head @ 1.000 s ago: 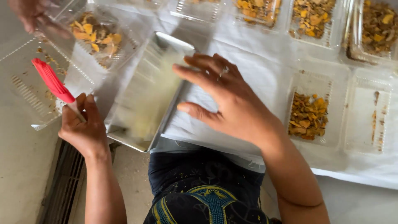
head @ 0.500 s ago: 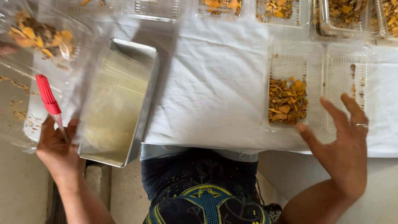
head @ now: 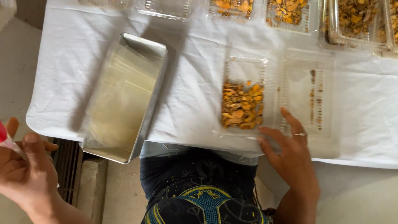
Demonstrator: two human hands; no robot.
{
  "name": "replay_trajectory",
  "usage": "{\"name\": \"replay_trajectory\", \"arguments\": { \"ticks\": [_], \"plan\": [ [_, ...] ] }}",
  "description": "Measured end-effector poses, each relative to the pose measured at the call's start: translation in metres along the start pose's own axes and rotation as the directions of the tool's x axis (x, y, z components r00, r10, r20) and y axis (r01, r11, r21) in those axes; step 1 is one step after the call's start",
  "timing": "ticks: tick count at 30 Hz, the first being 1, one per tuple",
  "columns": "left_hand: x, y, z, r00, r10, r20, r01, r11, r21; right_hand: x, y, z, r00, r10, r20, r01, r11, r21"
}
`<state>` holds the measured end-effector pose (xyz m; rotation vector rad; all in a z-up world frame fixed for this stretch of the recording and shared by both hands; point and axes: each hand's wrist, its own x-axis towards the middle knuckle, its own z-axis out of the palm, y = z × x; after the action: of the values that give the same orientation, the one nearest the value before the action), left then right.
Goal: The person uses a red silicone brush to sweep dried orange slices from a clear plastic tray into a small clear container. They repeat this process, filling the container with the dried fruit pieces.
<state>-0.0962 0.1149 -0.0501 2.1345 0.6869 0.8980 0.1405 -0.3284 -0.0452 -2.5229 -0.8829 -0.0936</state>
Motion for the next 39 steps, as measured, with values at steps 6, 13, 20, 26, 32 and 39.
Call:
{"name": "replay_trajectory", "arguments": {
  "ticks": [6, 13, 20, 26, 32, 39],
  "plan": [
    [-0.005, 0.026, -0.001, 0.999, 0.051, 0.002, -0.051, 0.999, -0.017, 0.017, -0.041, 0.017, 0.985, -0.147, 0.085, 0.147, 0.989, 0.011],
    [0.023, 0.018, 0.008, 0.977, 0.160, 0.139, -0.206, 0.879, 0.430, 0.020, -0.063, 0.024, 0.965, -0.195, 0.176, 0.185, 0.980, 0.072],
    [0.055, 0.034, 0.032, 0.943, -0.016, 0.332, -0.055, 0.977, 0.205, 0.028, -0.067, 0.029, 0.945, -0.214, 0.246, 0.200, 0.977, 0.080],
    [0.044, 0.038, 0.021, 0.939, -0.131, 0.319, 0.051, 0.968, 0.247, 0.050, -0.075, 0.037, 0.927, -0.296, 0.231, 0.256, 0.948, 0.189],
    [0.036, 0.036, 0.018, 0.924, -0.214, 0.316, 0.153, 0.966, 0.207, 0.059, -0.078, 0.038, 0.923, -0.303, 0.238, 0.266, 0.948, 0.175],
    [0.037, 0.053, 0.011, 0.980, -0.081, 0.181, 0.027, 0.960, 0.280, 0.047, -0.036, 0.006, 0.976, -0.218, 0.012, 0.215, 0.969, 0.123]
  ]
}}
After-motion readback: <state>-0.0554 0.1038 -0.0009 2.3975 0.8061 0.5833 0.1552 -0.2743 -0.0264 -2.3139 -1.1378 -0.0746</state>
